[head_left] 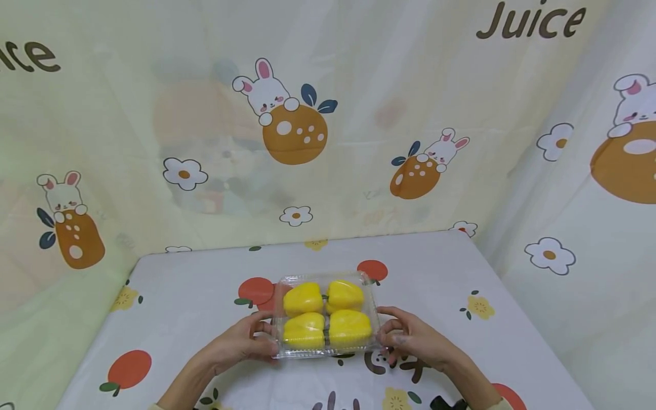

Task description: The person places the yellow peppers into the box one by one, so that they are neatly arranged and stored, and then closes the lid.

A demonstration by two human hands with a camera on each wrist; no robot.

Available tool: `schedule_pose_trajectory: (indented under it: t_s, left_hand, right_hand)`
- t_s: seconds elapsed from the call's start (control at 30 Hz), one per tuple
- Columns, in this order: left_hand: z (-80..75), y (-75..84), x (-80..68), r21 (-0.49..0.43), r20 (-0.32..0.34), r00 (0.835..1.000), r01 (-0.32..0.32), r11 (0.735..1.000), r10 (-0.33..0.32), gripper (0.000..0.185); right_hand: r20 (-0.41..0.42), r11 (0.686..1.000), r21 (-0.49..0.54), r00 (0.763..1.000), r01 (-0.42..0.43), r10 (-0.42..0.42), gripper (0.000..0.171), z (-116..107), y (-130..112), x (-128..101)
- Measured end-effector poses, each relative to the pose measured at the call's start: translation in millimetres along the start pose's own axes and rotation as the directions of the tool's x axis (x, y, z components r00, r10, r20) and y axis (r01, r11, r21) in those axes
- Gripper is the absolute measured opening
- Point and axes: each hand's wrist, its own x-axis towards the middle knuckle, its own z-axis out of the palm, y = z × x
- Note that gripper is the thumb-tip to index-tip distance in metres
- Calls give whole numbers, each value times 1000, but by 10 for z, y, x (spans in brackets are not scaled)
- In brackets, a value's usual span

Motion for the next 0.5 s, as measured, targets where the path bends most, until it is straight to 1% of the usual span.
schedule_pose_trajectory:
  t_s: [0.23, 0.3, 0.4, 0.5]
  left_hand:
    - [46, -17, 3, -48, -23, 999, 21, 999, -22, 90]
    - [47, -15, 0, -50, -10, 999, 31, 998, -32, 84]
    - [41, -12, -9, -34, 18, 998, 60, 998, -59, 70]
    - [37, -9, -15, -17, 37, 996, 85, 996, -84, 59]
  right_hand:
    - [51, 996, 87, 998, 21, -25, 79, -10, 42, -3]
    - [70, 993, 114, 997, 16, -24, 77, -15, 51, -5]
    - [97, 988, 153, 995, -9, -6, 72, -15, 52, -10]
    - [111, 985, 172, 994, -29, 10, 69, -13, 51, -12]
